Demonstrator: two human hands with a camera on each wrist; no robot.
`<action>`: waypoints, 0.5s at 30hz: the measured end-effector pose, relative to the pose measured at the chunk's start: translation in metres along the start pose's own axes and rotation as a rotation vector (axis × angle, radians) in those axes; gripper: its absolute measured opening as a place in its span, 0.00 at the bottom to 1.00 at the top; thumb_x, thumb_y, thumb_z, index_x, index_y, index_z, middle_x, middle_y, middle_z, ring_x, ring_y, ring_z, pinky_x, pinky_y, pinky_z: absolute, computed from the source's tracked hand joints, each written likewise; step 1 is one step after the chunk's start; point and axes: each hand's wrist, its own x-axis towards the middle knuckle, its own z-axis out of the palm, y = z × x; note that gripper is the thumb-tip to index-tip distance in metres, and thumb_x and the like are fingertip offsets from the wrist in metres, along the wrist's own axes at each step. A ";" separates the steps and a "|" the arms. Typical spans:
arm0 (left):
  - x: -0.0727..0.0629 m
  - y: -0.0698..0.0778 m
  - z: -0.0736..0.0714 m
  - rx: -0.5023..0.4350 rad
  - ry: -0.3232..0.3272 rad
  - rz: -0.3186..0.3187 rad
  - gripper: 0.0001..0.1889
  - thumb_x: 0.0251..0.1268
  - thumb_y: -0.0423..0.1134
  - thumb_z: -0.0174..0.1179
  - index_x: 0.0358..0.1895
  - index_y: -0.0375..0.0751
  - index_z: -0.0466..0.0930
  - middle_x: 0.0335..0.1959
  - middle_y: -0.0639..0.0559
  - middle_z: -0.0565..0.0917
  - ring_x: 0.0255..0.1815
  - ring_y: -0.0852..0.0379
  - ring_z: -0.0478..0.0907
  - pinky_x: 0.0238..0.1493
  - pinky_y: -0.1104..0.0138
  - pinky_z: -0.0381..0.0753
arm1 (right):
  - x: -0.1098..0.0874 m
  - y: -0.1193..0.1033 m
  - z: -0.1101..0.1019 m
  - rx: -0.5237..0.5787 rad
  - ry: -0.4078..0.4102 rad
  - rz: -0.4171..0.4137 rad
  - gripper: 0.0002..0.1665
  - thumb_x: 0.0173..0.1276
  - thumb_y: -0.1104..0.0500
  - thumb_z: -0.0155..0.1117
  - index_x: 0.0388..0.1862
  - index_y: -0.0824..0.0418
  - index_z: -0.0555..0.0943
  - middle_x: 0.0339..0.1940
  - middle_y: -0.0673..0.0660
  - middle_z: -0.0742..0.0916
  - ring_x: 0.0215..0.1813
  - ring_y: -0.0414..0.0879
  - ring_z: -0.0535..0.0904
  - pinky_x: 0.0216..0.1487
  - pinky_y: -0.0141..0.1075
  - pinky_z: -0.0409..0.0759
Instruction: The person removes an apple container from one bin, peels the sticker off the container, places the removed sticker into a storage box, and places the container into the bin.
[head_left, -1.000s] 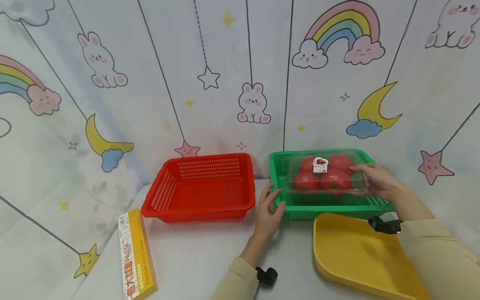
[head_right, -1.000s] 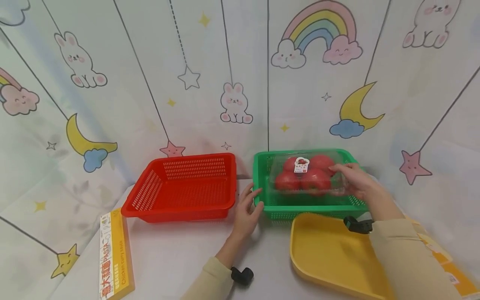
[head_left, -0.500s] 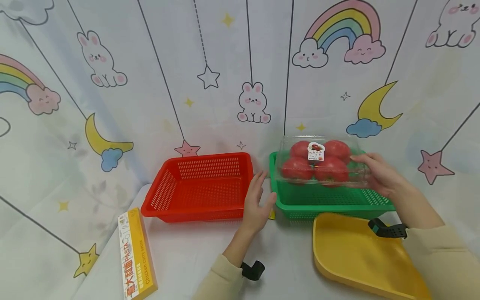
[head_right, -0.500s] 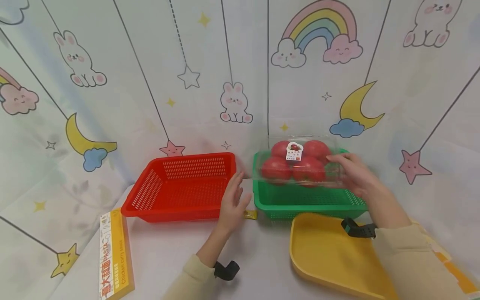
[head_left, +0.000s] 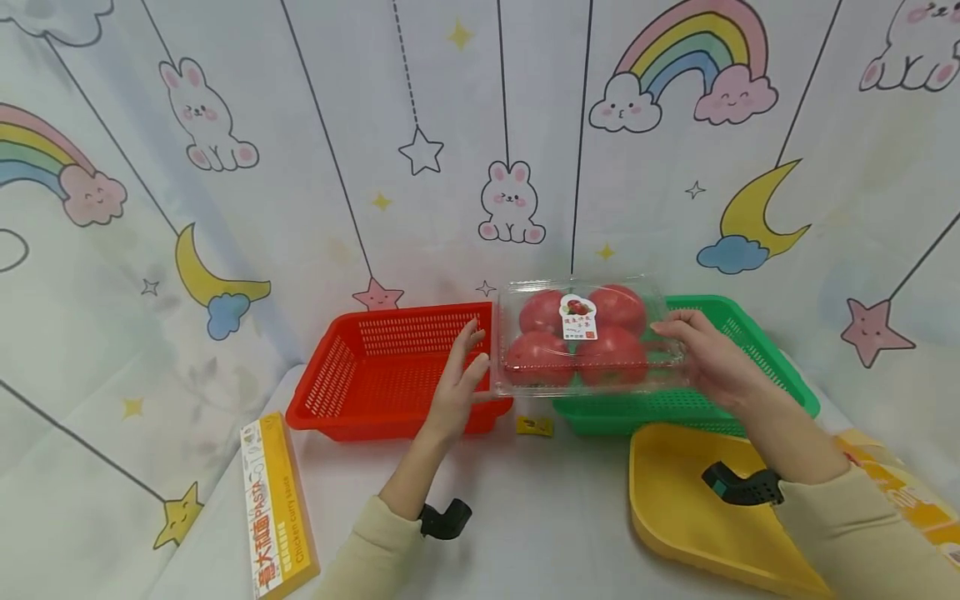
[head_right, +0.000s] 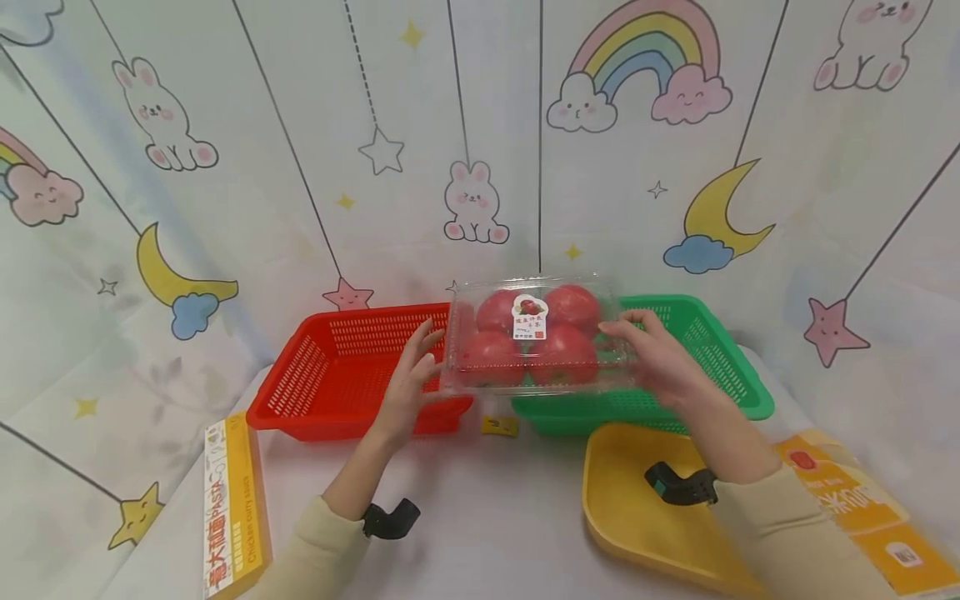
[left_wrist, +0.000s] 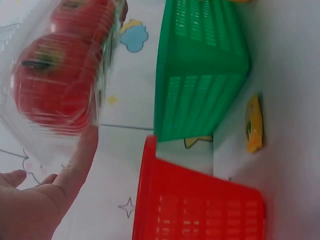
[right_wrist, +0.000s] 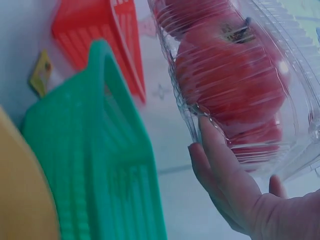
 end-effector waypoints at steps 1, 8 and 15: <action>-0.002 0.000 -0.004 -0.002 -0.003 -0.018 0.37 0.74 0.48 0.49 0.82 0.48 0.47 0.78 0.42 0.56 0.69 0.37 0.68 0.52 0.51 0.83 | 0.000 0.001 0.005 0.005 -0.005 0.001 0.20 0.81 0.52 0.53 0.57 0.54 0.54 0.61 0.61 0.63 0.45 0.47 0.85 0.45 0.46 0.86; -0.015 0.000 -0.024 0.036 0.012 -0.111 0.36 0.74 0.52 0.51 0.81 0.55 0.49 0.77 0.44 0.60 0.67 0.36 0.69 0.52 0.46 0.82 | -0.001 0.011 0.034 -0.054 -0.022 -0.009 0.22 0.81 0.52 0.53 0.59 0.54 0.53 0.57 0.63 0.72 0.45 0.49 0.85 0.47 0.44 0.86; -0.038 -0.001 -0.043 0.023 0.057 -0.133 0.37 0.73 0.48 0.55 0.81 0.53 0.51 0.77 0.43 0.60 0.72 0.38 0.63 0.56 0.43 0.78 | -0.005 0.023 0.057 -0.110 -0.082 0.020 0.27 0.80 0.50 0.54 0.64 0.57 0.53 0.60 0.67 0.75 0.48 0.52 0.85 0.51 0.45 0.85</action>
